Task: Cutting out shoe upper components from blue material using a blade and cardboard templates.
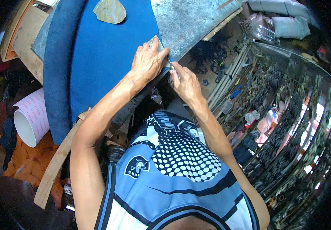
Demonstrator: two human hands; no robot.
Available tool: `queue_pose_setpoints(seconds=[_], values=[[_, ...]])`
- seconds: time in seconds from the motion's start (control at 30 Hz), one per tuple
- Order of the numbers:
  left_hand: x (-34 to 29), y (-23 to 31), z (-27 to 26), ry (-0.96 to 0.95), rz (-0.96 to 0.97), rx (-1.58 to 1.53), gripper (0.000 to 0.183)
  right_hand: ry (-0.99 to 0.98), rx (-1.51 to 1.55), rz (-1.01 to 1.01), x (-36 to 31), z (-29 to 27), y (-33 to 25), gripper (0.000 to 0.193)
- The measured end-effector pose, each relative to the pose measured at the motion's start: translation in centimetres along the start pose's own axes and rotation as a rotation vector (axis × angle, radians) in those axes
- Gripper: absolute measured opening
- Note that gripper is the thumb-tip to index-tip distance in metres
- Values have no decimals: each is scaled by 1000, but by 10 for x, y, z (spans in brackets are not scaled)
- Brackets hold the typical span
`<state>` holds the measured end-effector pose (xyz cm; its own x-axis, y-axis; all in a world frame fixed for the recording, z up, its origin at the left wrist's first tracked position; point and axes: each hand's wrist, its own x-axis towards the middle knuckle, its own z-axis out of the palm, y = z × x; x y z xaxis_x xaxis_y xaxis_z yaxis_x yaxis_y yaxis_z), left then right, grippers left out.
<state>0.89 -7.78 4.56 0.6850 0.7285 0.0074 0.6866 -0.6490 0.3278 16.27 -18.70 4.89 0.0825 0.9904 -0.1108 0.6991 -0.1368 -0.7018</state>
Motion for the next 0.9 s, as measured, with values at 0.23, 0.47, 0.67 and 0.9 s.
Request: queue_pose_setpoints(seconds=[0.23, 0.47, 0.67, 0.9], values=[[3, 3, 4, -159, -28, 32, 33, 53, 23, 51, -24, 4, -1, 27], [-18, -15, -24, -73, 25, 43, 31, 161, 83, 51, -62, 20, -43, 28], [-63, 14, -48, 148, 20, -76, 25, 263, 153, 3, -56, -28, -73, 33], [-109, 37, -57, 233, -7, -123, 19, 171, 34, 28, -42, -18, -88, 51]])
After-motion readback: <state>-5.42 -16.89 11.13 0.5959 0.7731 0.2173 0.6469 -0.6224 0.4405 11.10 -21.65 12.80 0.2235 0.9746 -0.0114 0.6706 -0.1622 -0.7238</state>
